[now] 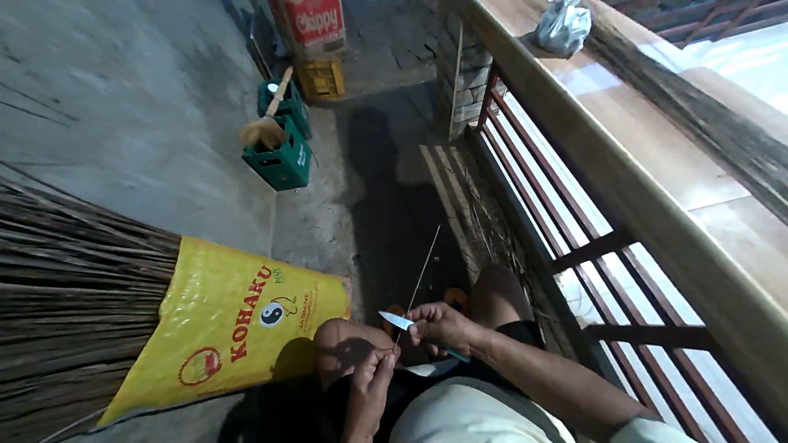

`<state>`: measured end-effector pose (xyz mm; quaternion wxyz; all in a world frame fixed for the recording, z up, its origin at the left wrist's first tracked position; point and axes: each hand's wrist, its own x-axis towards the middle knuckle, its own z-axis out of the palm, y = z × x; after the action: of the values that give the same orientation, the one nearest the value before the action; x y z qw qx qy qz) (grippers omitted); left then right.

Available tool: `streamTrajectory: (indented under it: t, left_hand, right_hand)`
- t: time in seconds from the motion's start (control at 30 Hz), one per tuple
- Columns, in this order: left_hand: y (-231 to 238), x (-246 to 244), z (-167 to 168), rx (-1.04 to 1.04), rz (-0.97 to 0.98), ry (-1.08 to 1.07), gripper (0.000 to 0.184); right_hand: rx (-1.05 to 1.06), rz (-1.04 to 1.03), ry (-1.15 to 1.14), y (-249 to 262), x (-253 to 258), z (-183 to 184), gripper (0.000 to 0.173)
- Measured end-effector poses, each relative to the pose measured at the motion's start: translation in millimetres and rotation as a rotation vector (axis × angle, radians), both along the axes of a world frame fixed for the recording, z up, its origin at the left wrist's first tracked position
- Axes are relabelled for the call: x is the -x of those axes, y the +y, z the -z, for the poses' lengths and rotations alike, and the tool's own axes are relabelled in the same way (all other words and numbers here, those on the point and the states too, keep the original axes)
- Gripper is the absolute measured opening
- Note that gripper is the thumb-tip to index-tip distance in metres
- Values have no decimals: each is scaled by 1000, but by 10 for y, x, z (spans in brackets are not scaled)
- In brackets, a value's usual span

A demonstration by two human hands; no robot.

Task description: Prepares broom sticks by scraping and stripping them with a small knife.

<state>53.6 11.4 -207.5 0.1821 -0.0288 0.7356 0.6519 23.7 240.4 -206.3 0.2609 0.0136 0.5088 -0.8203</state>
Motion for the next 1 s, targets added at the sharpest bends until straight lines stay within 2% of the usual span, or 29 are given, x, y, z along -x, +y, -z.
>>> streamTrajectory:
  t: [0.13,0.2,0.33,0.53,0.7,0.87,1.0]
  left_hand:
    - [-38,-28,37,-11,17,-56,14]
    - [-34,-29,59,6,16,-31,14]
    - [-32,-29,30,63,-15,63,13]
    - [-72,-65,32,121,-1,79,14]
    - [-98,-65,46,111,4,69,15]
    - [-200,-82,15,67,18,5,14]
    - [-252,-100,33,72,32,-17,13]
  right_hand:
    - [-20,242,-70,311,314,27,23]
    - [-23,209,-60,347,325,12,26]
    - [-21,-4,-41,169,120,-85,27]
    - [-33,314,-184,439,442,23,23]
    - [-4,154,-92,240,236,-25,22]
    - [19,359,-174,481,453,68,23]
    - [82,245,-137,422,347,70,29]
